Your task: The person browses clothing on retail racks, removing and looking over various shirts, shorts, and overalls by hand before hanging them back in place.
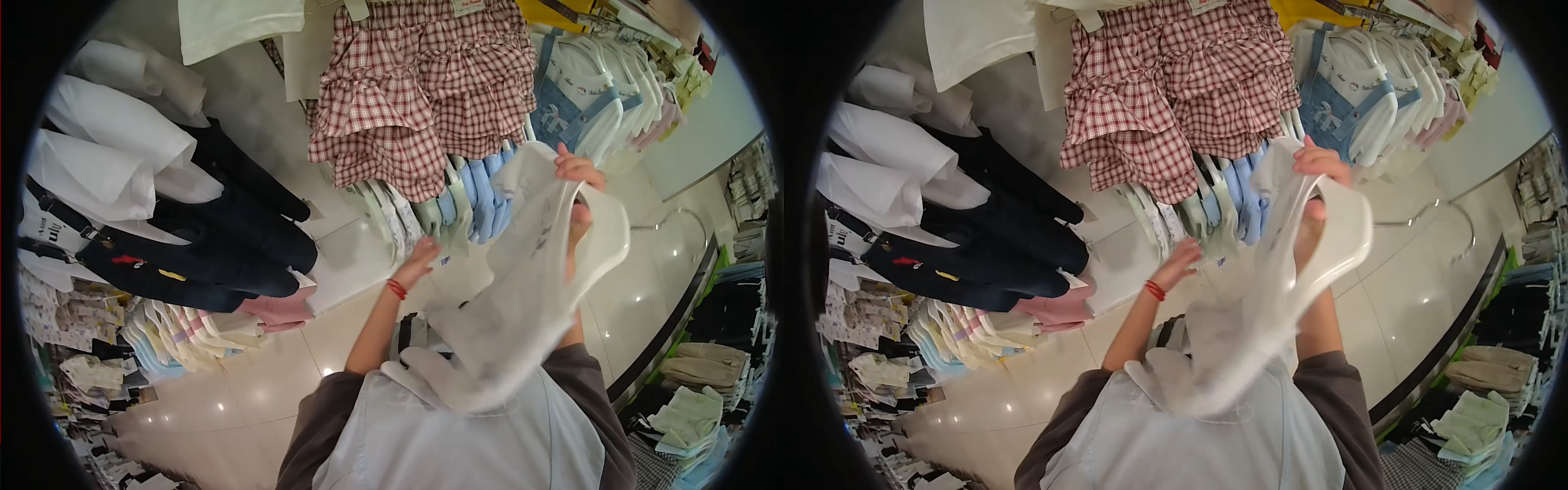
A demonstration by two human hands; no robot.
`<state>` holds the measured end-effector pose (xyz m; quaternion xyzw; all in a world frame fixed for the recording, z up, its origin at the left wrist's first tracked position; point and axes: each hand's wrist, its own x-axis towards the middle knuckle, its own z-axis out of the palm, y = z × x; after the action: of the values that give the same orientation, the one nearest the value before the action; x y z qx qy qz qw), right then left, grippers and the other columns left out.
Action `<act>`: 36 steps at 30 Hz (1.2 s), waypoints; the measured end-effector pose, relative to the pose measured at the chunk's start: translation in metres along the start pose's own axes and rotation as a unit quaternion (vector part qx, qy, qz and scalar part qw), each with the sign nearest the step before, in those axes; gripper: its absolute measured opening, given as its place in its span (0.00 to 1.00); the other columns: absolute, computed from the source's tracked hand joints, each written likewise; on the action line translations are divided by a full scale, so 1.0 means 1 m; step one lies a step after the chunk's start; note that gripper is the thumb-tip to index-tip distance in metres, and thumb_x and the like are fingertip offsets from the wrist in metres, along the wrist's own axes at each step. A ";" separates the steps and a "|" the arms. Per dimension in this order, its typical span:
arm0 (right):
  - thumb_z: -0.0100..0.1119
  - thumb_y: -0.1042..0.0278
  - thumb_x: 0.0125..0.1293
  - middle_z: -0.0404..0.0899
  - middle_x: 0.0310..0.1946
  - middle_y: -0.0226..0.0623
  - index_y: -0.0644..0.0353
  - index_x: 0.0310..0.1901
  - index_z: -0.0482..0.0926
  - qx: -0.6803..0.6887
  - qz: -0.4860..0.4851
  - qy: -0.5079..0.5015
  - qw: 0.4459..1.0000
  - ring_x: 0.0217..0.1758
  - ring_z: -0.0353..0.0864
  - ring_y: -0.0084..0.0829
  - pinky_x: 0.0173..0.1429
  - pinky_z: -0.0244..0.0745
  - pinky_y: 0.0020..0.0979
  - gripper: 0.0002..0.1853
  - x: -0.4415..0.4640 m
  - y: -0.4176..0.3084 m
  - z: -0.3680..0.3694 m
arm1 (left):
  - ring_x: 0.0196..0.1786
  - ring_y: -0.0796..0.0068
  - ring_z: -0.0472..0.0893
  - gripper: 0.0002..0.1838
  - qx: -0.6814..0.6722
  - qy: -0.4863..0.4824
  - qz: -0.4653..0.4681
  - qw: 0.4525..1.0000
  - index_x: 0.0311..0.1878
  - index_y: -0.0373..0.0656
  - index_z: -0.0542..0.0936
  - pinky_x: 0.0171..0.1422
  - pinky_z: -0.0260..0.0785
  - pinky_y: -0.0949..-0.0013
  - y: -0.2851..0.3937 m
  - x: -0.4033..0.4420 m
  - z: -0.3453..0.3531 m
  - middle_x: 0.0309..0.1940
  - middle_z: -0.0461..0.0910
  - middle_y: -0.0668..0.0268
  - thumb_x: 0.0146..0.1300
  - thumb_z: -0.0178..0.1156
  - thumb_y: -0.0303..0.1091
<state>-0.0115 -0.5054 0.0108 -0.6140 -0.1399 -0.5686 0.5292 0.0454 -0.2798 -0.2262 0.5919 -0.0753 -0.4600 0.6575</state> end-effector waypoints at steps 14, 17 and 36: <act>0.39 0.41 0.63 0.69 0.42 0.46 0.67 0.52 0.66 0.636 0.103 -0.130 0.754 0.56 0.63 0.40 0.65 0.35 0.58 0.32 -0.004 0.041 0.010 | 0.59 0.68 0.67 0.39 0.156 -0.117 0.061 0.979 0.62 0.38 0.61 0.62 0.58 0.70 -0.003 -0.001 0.052 0.55 0.69 0.57 0.49 0.67 0.42; 0.40 0.43 0.62 0.69 0.41 0.45 0.66 0.51 0.66 0.568 0.104 -0.119 0.808 0.55 0.64 0.40 0.64 0.37 0.56 0.31 -0.004 0.036 0.006 | 0.44 0.72 0.76 0.29 0.360 -0.111 0.029 0.926 0.51 0.35 0.72 0.49 0.66 0.68 -0.023 -0.015 0.042 0.41 0.78 0.57 0.50 0.65 0.45; 0.45 0.54 0.60 0.73 0.37 0.43 0.63 0.49 0.69 -0.023 0.071 -0.029 0.997 0.46 0.70 0.39 0.54 0.51 0.46 0.22 -0.001 -0.008 0.000 | 0.35 0.85 0.73 0.07 -0.135 0.102 0.083 0.982 0.41 0.39 0.74 0.41 0.67 0.80 -0.026 -0.119 -0.049 0.34 0.75 0.71 0.60 0.56 0.29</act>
<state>-0.0177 -0.5014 0.0135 -0.6507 -0.0981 -0.5149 0.5495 -0.0034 -0.1591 -0.2094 0.5334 0.0063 -0.3470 0.7714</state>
